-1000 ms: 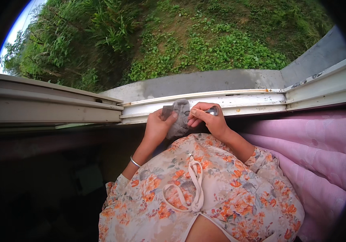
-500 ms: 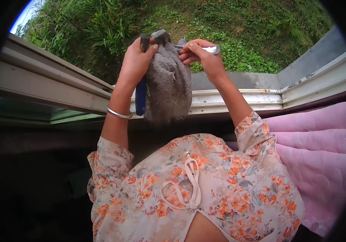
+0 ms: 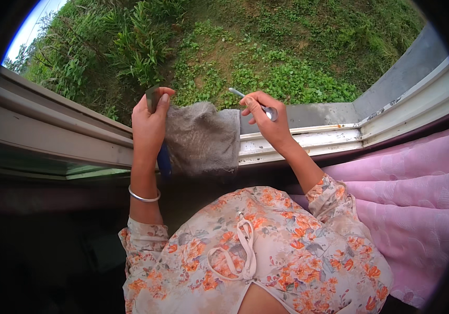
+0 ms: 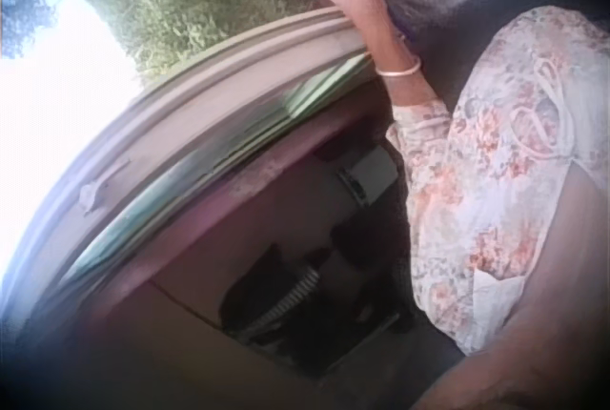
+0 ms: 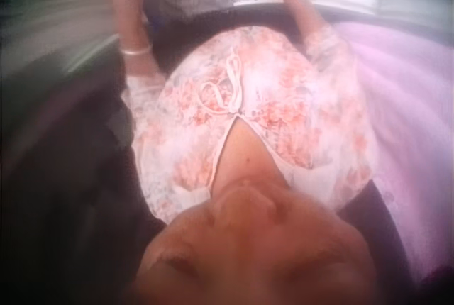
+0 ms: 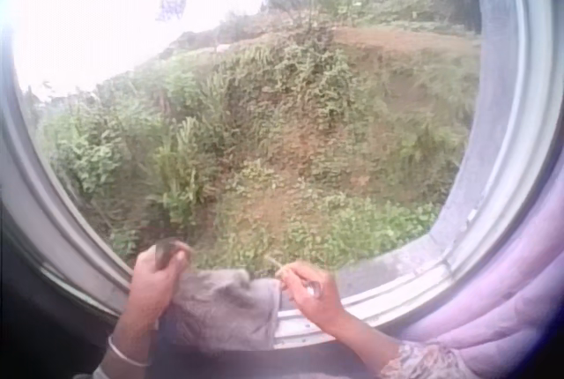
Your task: The person cleans the window frame using a cloth and a scraper. They wipe the frame, scrape off residue, and wipe again, repeating the process along the frame.
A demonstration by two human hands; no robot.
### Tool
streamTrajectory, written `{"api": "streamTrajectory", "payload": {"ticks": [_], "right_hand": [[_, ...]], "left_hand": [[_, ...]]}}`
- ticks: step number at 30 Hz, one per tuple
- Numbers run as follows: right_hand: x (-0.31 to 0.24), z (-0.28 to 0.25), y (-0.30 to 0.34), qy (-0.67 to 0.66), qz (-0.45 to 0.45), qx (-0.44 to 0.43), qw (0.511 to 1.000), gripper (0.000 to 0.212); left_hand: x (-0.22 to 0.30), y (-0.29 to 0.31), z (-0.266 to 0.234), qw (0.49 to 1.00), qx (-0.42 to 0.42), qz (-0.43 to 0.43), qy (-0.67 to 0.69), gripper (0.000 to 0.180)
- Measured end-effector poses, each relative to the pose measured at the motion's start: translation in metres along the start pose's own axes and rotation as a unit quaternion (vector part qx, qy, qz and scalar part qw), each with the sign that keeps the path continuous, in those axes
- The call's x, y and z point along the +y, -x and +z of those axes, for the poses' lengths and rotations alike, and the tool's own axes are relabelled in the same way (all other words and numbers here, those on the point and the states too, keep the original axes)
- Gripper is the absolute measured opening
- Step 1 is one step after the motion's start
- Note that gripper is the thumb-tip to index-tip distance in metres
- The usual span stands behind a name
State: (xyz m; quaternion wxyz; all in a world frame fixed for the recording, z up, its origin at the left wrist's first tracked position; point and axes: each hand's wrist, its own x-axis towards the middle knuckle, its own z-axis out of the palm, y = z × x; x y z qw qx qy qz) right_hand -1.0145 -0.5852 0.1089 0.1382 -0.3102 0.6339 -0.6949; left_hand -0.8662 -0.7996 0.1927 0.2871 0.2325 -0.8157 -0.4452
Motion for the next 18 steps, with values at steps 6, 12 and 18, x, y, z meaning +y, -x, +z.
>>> {"api": "streamTrajectory", "payload": {"ticks": [6,12,18], "right_hand": [[-0.04,0.041,0.024,0.05,-0.269,-0.011,0.962,0.013],[-0.044,0.063,0.053,0.149,-0.368,-0.088,0.914,0.037],[-0.024,0.055,0.051,0.114,-0.279,-0.124,0.945,0.048]], "left_hand": [[0.027,0.039,0.029,0.977,-0.12,-0.091,0.148,0.031],[0.017,0.083,0.022,0.951,-0.028,-0.152,0.267,0.024],[0.014,0.109,0.007,0.965,0.076,-0.108,0.228,0.022]]}}
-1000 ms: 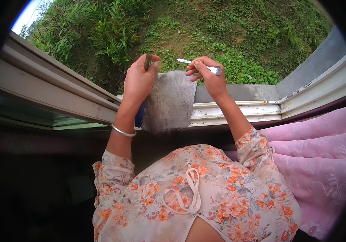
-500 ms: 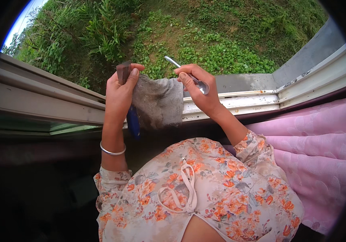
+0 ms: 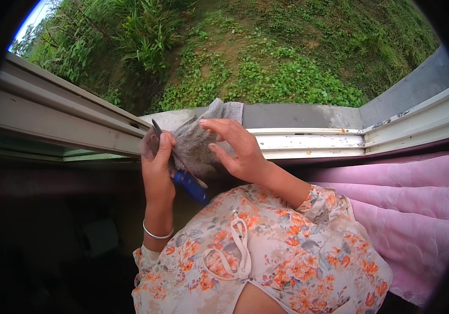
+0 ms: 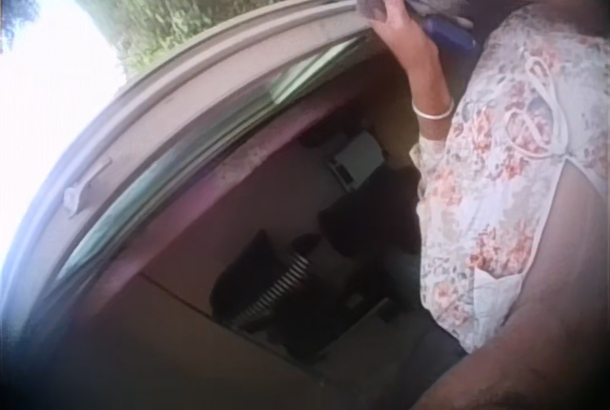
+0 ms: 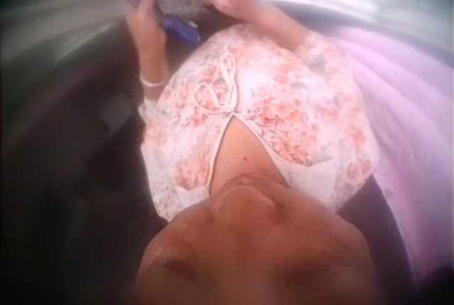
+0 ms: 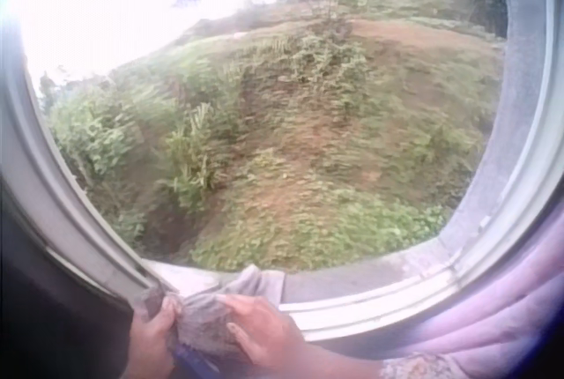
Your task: The person cleans the window frame using a cloth and a scraper. They wipe the frame, scrape off residue, and wipe again, repeating the process along the frame.
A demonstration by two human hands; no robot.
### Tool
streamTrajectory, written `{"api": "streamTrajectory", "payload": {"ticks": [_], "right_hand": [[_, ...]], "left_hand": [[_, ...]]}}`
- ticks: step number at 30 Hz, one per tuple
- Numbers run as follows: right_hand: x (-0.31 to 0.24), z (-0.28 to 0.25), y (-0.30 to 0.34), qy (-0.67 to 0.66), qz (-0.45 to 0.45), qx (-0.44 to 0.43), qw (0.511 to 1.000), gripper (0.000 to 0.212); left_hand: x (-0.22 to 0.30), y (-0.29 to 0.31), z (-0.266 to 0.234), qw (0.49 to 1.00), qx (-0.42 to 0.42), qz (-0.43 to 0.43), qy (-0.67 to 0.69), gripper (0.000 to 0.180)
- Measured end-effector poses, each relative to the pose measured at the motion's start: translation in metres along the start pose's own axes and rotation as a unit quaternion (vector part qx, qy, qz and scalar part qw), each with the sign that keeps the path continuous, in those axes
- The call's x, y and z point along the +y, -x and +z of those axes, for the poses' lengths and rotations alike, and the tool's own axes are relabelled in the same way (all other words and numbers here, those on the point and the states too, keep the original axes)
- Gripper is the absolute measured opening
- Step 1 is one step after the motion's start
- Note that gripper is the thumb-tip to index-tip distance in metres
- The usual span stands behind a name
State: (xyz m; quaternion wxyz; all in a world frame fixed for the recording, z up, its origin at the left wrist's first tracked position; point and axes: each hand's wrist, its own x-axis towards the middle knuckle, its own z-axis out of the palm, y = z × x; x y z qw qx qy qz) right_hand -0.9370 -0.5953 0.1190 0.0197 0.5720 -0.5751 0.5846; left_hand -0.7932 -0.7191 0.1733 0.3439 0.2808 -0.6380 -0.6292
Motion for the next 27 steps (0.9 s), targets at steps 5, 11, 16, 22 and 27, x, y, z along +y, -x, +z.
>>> {"api": "streamTrajectory", "payload": {"ticks": [5,11,16,22,27], "right_hand": [[0.016,0.022,0.015,0.033,0.077,-0.125,0.989,0.056],[0.047,-0.01,-0.022,-0.204,0.239,-0.121,0.942,0.014],[0.036,-0.102,-0.091,-0.404,0.252,0.151,0.866,0.019],[0.156,-0.245,-0.089,-0.015,0.135,0.1,0.986,0.023],[0.089,-0.225,-0.102,-0.072,0.314,0.311,0.894,0.026]], "left_hand": [[0.009,0.019,-0.012,0.998,-0.058,-0.03,0.006,0.027],[0.018,0.023,-0.04,0.998,-0.037,-0.007,0.049,0.032],[0.025,0.022,-0.067,1.0,-0.001,-0.007,0.025,0.036],[0.006,0.022,-0.087,0.998,-0.05,-0.018,-0.028,0.038],[-0.02,0.043,-0.108,0.996,-0.018,-0.068,-0.057,0.038]]}}
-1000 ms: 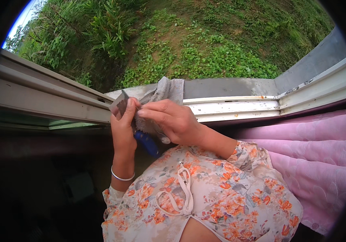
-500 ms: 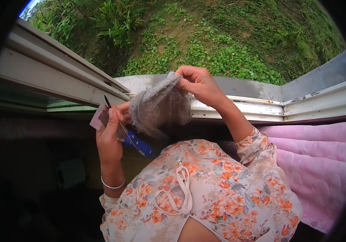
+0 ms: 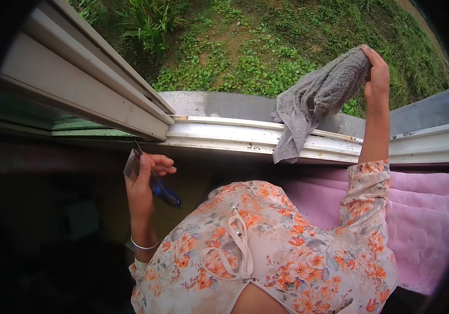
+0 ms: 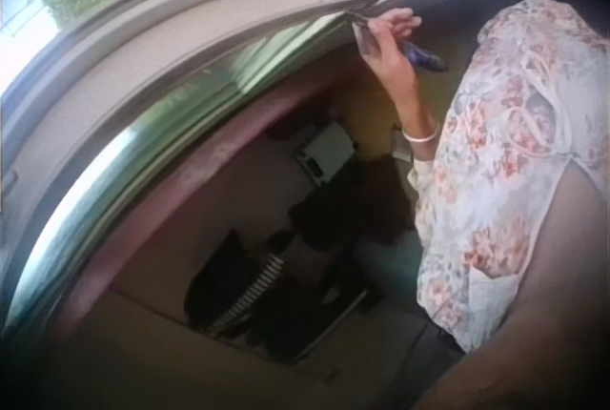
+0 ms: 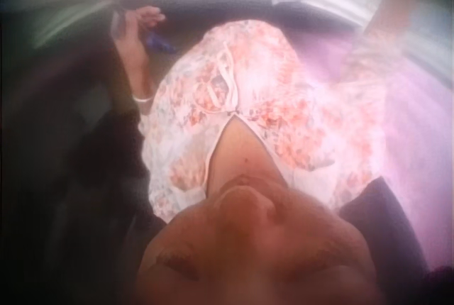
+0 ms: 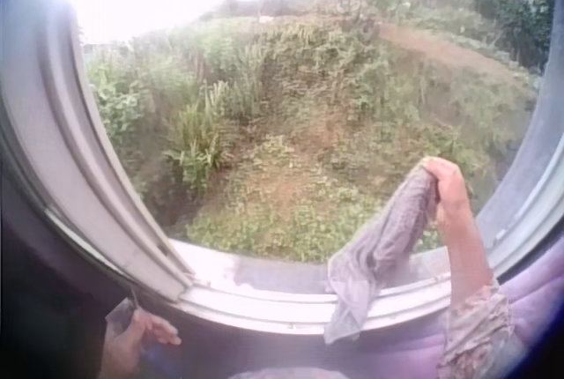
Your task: The person cleans the window frame using a cloth and a scraper. They wipe the frame, scrape off residue, and wipe again, repeating the process along the frame.
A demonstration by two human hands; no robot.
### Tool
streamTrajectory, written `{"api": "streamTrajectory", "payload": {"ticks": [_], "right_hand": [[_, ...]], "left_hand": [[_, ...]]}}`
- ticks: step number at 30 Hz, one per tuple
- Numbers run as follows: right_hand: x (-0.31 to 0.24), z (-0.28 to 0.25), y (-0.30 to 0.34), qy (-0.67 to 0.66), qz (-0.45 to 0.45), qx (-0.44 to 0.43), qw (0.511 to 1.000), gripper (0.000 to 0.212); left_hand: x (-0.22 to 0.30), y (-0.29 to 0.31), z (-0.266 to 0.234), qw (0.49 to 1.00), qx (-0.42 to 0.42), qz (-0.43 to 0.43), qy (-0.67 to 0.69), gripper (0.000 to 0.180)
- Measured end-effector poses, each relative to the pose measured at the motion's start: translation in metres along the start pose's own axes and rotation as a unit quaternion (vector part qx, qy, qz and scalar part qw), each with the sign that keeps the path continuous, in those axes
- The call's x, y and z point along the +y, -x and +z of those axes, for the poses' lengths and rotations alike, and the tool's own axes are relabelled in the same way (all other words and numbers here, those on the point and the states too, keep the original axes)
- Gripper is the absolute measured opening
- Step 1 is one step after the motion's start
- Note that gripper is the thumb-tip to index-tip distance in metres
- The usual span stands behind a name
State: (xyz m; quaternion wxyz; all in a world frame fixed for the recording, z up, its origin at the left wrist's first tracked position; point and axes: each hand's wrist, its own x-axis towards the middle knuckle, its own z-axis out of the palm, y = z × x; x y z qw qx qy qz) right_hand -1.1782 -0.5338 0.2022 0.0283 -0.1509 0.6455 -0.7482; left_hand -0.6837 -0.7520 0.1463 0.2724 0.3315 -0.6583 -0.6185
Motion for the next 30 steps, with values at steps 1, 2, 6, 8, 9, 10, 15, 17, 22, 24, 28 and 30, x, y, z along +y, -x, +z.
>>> {"api": "streamTrajectory", "payload": {"ticks": [1,2,6,8,9,10,15,17,22,24,28,30], "right_hand": [[-0.011,-0.001,0.007,-0.051,-0.009,0.002,0.999,0.025],[-0.018,-0.002,0.015,-0.102,-0.018,0.004,0.995,0.025],[-0.04,0.044,0.114,-0.116,-0.026,-0.265,0.957,0.022],[-0.026,0.073,0.163,0.099,-0.076,-0.392,0.911,0.017],[-0.019,0.089,0.179,0.149,-0.134,-0.473,0.858,0.017],[0.012,0.099,0.199,0.139,-0.156,-0.487,0.848,0.015],[0.092,0.119,0.252,0.289,-0.333,-0.48,0.758,0.016],[0.094,0.115,0.256,0.289,-0.355,-0.465,0.758,0.023],[0.107,0.118,0.268,0.331,-0.376,-0.421,0.756,0.035],[0.108,0.112,0.27,0.358,-0.39,-0.391,0.753,0.036],[0.107,0.099,0.269,0.414,-0.418,-0.345,0.731,0.034],[0.103,0.084,0.264,0.423,-0.415,-0.333,0.733,0.031]], "left_hand": [[-0.005,-0.003,-0.003,1.0,-0.001,-0.003,0.008,0.037],[-0.008,-0.006,-0.006,1.0,-0.002,-0.005,0.015,0.037],[-0.018,-0.006,-0.013,1.0,0.003,-0.022,0.011,0.037],[-0.021,-0.009,-0.015,1.0,-0.001,-0.016,0.006,0.037],[-0.02,-0.011,-0.014,1.0,-0.005,-0.017,0.004,0.037],[-0.021,-0.016,-0.009,1.0,-0.015,-0.017,0.004,0.037],[-0.03,-0.014,0.002,0.999,0.002,-0.052,-0.017,0.035],[-0.041,-0.01,-0.002,0.999,0.006,-0.053,-0.005,0.038],[-0.056,-0.021,0.009,0.997,-0.02,-0.068,-0.012,0.039],[-0.055,-0.026,0.018,0.997,-0.032,-0.074,-0.001,0.04],[-0.048,-0.036,0.034,0.994,-0.082,-0.071,-0.029,0.041],[-0.044,-0.04,0.043,0.993,-0.095,-0.067,-0.037,0.042]]}}
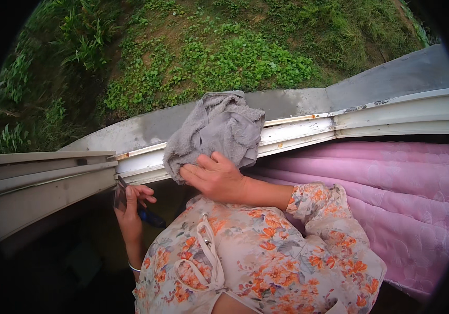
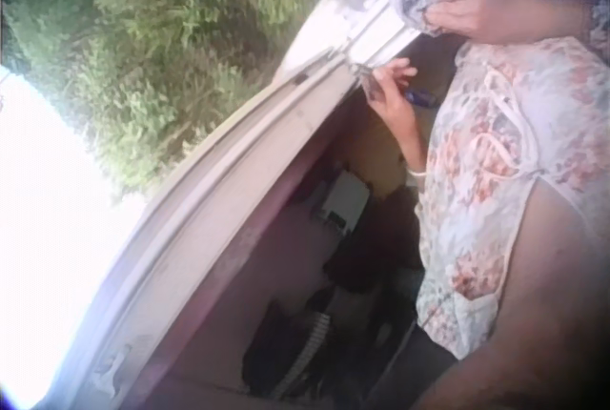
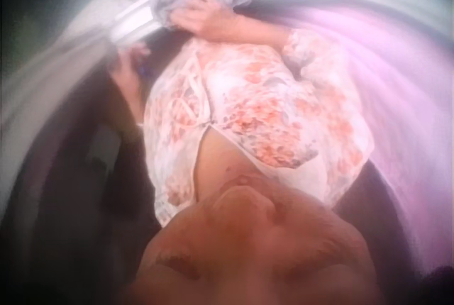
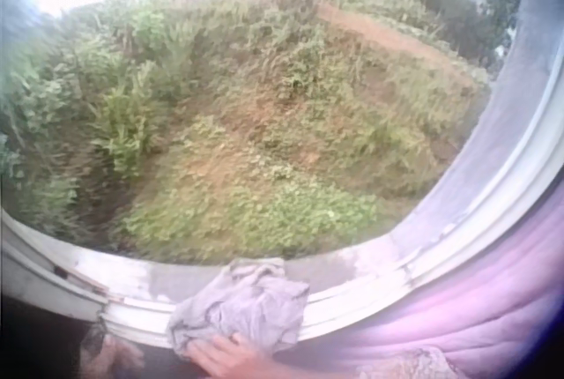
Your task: The person cleans the window frame using a cloth and a scraper. They wipe the frame, scrape off residue, and wipe again, repeating the process along the frame.
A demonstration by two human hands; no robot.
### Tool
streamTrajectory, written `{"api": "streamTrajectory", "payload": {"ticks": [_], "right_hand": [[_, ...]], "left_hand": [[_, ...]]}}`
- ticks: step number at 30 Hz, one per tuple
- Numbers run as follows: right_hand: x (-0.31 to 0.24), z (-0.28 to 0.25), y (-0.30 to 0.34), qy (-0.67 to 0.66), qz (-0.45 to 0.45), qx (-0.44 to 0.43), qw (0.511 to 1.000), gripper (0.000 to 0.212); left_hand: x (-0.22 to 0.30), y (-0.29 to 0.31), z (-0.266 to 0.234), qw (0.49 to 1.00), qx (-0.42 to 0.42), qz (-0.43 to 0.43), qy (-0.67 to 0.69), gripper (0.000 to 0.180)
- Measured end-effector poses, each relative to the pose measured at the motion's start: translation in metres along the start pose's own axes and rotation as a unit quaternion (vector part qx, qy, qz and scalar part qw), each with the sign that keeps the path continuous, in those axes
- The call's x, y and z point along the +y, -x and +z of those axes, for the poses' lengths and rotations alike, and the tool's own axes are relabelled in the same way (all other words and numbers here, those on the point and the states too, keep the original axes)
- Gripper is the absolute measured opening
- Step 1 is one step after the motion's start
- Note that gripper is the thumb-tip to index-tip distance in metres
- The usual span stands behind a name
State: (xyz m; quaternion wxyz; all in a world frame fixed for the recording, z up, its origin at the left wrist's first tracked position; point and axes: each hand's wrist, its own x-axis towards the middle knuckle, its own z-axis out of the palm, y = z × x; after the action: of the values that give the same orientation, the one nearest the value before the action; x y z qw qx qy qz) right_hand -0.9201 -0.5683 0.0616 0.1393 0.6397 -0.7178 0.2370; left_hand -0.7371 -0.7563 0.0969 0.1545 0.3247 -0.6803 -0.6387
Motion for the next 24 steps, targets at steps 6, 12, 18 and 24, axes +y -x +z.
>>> {"api": "streamTrajectory", "payload": {"ticks": [6,12,18,24], "right_hand": [[0.031,-0.038,0.032,0.028,0.008,-0.041,0.999,0.028],[0.069,-0.074,0.064,0.05,0.011,-0.033,0.998,0.015],[0.094,-0.092,0.058,-0.008,-0.034,-0.063,0.997,0.01],[0.113,-0.112,0.023,-0.017,0.071,-0.042,0.996,0.011]], "left_hand": [[0.01,-0.001,0.007,1.0,-0.017,0.0,-0.01,0.042],[0.006,-0.003,0.005,0.999,-0.029,0.01,0.015,0.036],[-0.002,-0.001,-0.001,0.999,-0.02,0.028,0.04,0.034],[-0.005,0.004,-0.016,0.998,-0.004,0.047,0.044,0.034]]}}
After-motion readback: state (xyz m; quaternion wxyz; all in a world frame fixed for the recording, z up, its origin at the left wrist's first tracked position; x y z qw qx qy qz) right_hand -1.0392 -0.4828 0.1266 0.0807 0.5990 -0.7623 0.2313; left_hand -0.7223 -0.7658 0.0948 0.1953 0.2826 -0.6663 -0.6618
